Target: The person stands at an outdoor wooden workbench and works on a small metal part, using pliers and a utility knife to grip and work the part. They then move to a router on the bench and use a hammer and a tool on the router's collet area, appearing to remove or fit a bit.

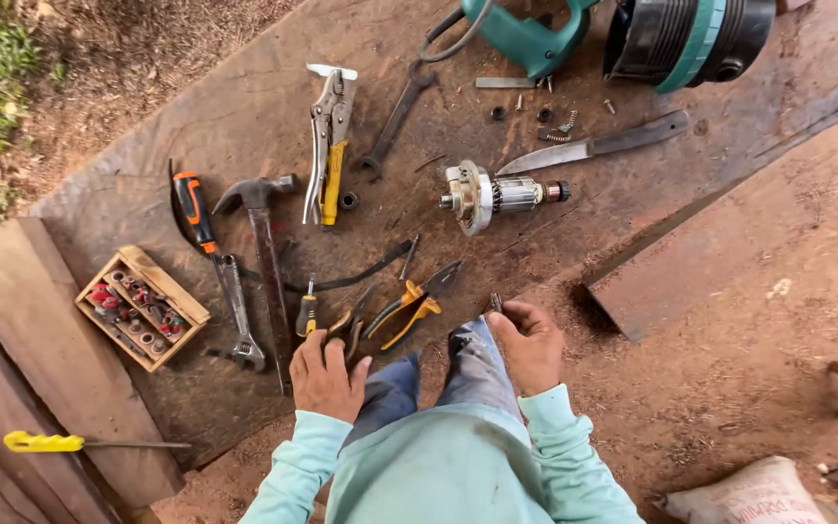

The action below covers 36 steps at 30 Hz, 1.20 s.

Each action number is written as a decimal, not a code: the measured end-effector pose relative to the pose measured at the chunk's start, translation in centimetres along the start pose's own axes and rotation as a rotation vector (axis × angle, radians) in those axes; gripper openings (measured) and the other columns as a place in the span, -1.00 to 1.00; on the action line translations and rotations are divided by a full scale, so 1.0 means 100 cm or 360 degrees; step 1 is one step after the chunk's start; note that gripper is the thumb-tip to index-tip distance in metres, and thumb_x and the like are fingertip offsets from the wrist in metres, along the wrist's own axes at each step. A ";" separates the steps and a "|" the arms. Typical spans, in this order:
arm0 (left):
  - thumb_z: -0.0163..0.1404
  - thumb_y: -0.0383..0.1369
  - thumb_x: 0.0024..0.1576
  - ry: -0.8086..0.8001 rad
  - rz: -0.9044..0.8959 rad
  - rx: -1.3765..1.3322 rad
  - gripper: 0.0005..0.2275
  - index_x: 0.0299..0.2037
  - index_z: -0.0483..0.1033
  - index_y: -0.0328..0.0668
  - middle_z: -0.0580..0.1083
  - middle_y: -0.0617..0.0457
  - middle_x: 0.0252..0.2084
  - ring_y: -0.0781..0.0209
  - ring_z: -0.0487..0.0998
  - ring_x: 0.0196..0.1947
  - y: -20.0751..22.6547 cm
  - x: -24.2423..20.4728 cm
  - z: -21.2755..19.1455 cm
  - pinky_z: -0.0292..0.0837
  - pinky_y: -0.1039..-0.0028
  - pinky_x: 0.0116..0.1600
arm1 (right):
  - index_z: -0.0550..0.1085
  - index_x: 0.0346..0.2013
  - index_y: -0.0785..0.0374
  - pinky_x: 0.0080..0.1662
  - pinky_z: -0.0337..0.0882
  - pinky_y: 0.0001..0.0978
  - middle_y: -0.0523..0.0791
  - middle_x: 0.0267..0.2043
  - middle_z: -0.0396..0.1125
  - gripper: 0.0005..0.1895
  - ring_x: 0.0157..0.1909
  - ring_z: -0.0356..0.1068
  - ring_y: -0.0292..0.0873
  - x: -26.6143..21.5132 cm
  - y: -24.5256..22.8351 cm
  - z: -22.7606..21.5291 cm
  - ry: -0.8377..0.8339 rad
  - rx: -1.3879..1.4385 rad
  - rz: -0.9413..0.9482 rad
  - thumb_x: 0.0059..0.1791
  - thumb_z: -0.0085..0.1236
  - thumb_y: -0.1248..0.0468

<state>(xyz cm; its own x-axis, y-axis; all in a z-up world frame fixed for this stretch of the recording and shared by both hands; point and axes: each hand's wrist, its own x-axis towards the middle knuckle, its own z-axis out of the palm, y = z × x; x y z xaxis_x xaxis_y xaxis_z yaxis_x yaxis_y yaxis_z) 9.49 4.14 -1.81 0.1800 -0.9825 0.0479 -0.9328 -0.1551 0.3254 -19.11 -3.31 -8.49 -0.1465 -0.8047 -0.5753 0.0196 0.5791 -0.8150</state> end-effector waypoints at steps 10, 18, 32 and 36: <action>0.11 -0.20 0.11 0.0095 0.0137 0.0090 -0.66 -0.05 0.45 -0.31 0.35 -0.28 0.16 -0.31 0.36 0.13 0.029 0.020 -0.005 0.24 -0.09 0.19 | 0.57 -0.11 0.44 -0.18 0.51 -0.46 -0.10 -0.23 0.53 -0.77 -0.27 0.46 -0.34 -0.007 -0.016 0.009 0.0113 0.0147 0.0010 -0.05 0.28 0.41; 0.06 -0.17 0.14 -0.0111 0.0418 0.0048 -0.68 -0.10 0.38 -0.26 0.37 -0.29 0.12 -0.34 0.40 0.07 0.061 0.045 0.041 0.26 -0.10 0.16 | 0.63 -0.13 0.34 -0.22 0.48 -0.51 -0.16 -0.28 0.54 -0.76 -0.30 0.43 -0.41 -0.001 -0.011 0.001 0.0182 -0.0161 -0.0111 -0.08 0.32 0.34; -0.14 -0.32 0.32 -0.0674 0.0150 -0.0930 -0.78 0.03 0.30 -0.33 0.42 -0.29 -0.11 -0.38 0.50 -0.18 0.107 0.024 0.025 0.44 0.05 -0.16 | 0.60 -0.24 0.30 -0.24 0.46 -0.37 -0.06 -0.33 0.45 -0.83 -0.31 0.48 -0.18 -0.012 -0.032 0.003 0.0270 -0.0643 -0.0878 -0.12 0.33 0.38; -0.14 -0.33 0.29 -0.0744 0.0152 -0.0931 -0.80 -0.02 0.31 -0.31 0.41 -0.30 -0.15 -0.43 0.48 -0.24 0.116 0.036 0.012 0.41 0.00 -0.23 | 0.57 -0.24 0.31 -0.23 0.47 -0.31 -0.04 -0.33 0.43 -0.82 -0.31 0.48 -0.08 -0.010 -0.030 0.002 0.0251 -0.0664 -0.0840 -0.12 0.34 0.38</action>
<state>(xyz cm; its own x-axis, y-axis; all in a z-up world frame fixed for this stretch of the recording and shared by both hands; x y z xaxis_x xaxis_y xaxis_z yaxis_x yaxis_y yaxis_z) -1.07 -1.32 1.04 -0.1662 -0.9506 -0.2620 -0.5961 -0.1148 0.7946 -18.85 -4.30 -5.48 -0.1742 -0.9825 -0.0661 -0.4714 0.1422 -0.8704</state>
